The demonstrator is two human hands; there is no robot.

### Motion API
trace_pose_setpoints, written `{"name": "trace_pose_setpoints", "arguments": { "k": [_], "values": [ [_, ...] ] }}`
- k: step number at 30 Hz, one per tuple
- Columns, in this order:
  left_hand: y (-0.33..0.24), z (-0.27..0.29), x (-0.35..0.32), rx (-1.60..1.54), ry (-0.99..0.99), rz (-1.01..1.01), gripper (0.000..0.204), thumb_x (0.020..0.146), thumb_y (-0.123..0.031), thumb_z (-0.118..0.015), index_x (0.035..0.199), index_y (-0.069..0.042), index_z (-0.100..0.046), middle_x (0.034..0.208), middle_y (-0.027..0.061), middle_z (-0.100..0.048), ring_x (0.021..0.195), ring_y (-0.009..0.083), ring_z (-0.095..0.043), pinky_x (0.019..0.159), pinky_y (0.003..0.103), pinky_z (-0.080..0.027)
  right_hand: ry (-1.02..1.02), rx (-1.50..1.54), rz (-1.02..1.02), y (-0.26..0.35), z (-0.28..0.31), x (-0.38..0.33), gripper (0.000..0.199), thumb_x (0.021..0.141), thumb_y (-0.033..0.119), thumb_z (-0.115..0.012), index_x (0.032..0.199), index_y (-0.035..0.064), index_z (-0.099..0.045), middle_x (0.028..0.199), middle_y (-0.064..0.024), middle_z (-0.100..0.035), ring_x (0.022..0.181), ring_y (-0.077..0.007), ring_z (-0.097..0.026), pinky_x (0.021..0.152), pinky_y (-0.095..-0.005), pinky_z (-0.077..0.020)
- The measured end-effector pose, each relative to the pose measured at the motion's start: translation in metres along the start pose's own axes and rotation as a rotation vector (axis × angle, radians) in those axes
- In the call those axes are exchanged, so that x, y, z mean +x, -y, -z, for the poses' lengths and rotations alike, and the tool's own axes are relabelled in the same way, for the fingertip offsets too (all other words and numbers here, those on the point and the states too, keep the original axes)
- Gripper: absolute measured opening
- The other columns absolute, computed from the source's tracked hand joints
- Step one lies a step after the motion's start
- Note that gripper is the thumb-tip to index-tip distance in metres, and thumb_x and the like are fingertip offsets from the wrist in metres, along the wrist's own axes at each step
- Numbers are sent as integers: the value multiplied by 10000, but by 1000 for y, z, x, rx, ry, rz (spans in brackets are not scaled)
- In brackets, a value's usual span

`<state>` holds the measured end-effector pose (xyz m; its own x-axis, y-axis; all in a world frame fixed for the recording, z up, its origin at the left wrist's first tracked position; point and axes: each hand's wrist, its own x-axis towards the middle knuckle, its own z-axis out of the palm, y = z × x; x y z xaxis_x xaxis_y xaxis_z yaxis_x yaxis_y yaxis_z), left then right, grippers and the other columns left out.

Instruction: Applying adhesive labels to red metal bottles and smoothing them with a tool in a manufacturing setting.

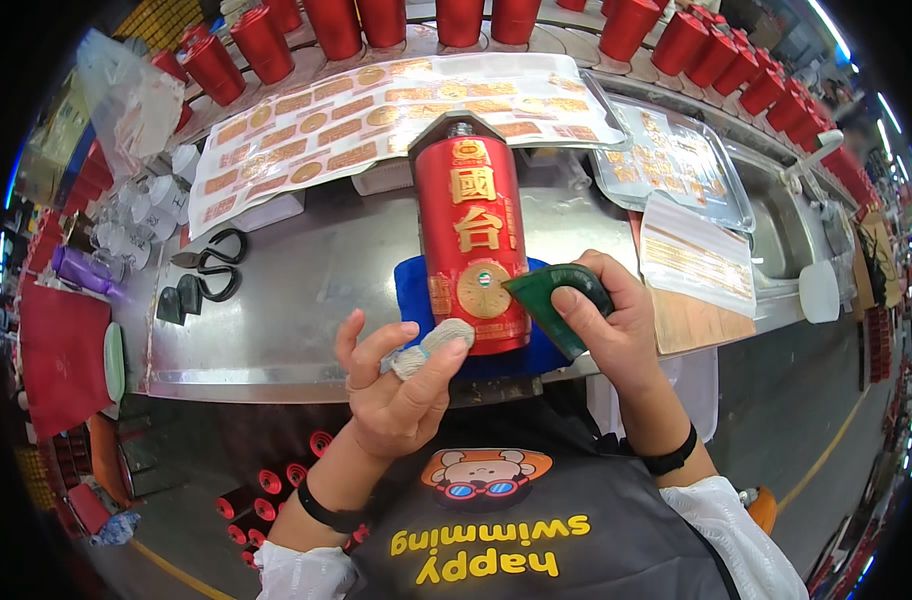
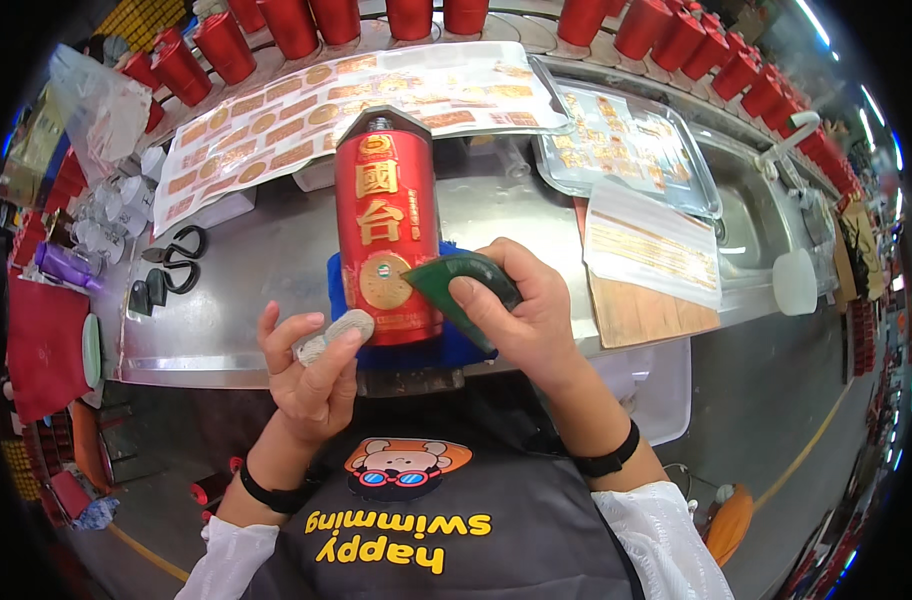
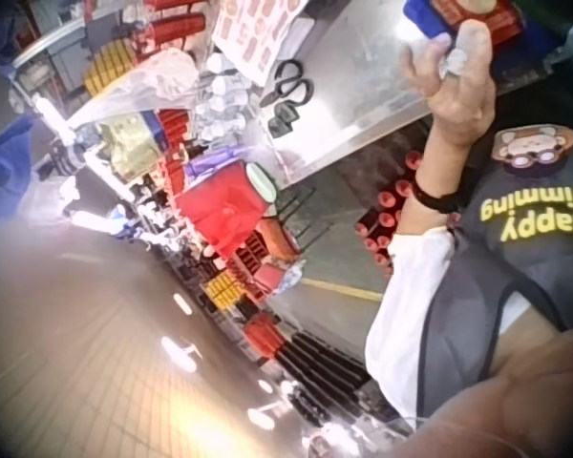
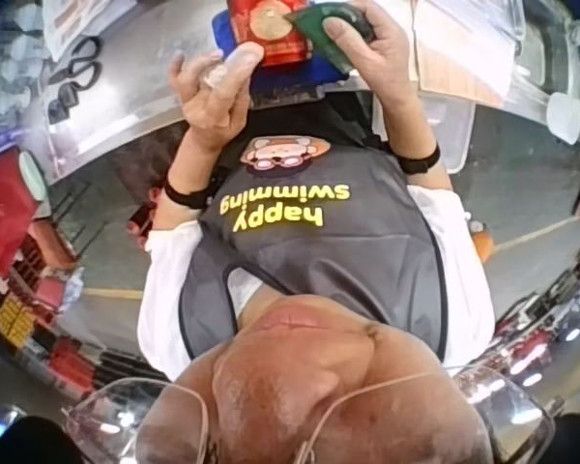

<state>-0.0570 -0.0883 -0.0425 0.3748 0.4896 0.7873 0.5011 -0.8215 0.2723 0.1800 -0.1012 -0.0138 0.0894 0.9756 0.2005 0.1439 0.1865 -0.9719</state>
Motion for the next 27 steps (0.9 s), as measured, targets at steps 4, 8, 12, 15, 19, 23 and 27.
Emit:
{"name": "trace_pose_setpoints", "arguments": {
  "k": [4, 8, 12, 15, 19, 23, 27],
  "values": [
    [4, -3, 19, 60, 73, -152, 320, 761, -105, -662, 1077, -153, -694, 901, -30, -702, 997, 160, -537, 1085, 458, -285, -31, 45, 29, -1, 3, -3, 137, 875, 127, -677, 936, 15, -627, 783, 6, -601, 702, -46, -518, 615, -207, -416],
    [0, -15, 33, 42, 165, -316, 309, 762, -163, -657, 1068, -184, -698, 728, -81, -625, 980, 122, -521, 1067, 442, -299, -36, 45, 42, 0, 7, -6, 148, 873, 133, -683, 936, 12, -626, 796, 6, -604, 718, -46, -522, 633, -204, -418],
    [-6, -21, 26, 51, 157, -314, 284, 750, -175, -677, 1031, -206, -705, 714, -90, -609, 980, 126, -509, 1065, 446, -303, 10, -71, 130, 1, 16, -6, 156, 840, 104, -701, 964, 26, -647, 809, -23, -588, 709, -88, -522, 633, -237, -418],
    [-11, -13, 10, 14, 79, -206, 305, 754, -106, -707, 1034, -225, -682, 792, -70, -610, 994, 162, -497, 1080, 473, -280, 80, -244, 364, 8, 15, 0, 238, 760, 70, -740, 987, 55, -669, 836, -49, -579, 735, -160, -529, 639, -277, -422],
    [-3, -5, -14, -58, 11, 35, 465, 753, -166, -723, 1190, -102, -578, 1182, 139, -567, 1026, 273, -503, 1068, 526, -262, 343, -366, 634, 12, 19, 2, 386, 628, 24, -757, 1002, 79, -677, 847, -49, -561, 786, -238, -524, 690, -344, -417],
    [1, -19, -3, -129, 58, 318, 632, 808, -299, -706, 1308, 5, -467, 1207, 194, -555, 1143, 390, -456, 1059, 569, -225, 357, -378, 615, 16, 19, -1, 392, 588, 19, -747, 967, 89, -677, 874, -51, -576, 807, -245, -545, 720, -373, -401],
    [16, -13, -2, 62, 238, 221, 744, 826, -470, -658, 1352, 11, -442, 1256, 190, -533, 1152, 386, -446, 1059, 575, -218, 402, -430, 635, 26, 16, 1, 399, 580, 32, -757, 966, 83, -670, 875, -47, -576, 807, -247, -552, 719, -376, -399]
  ]
}}
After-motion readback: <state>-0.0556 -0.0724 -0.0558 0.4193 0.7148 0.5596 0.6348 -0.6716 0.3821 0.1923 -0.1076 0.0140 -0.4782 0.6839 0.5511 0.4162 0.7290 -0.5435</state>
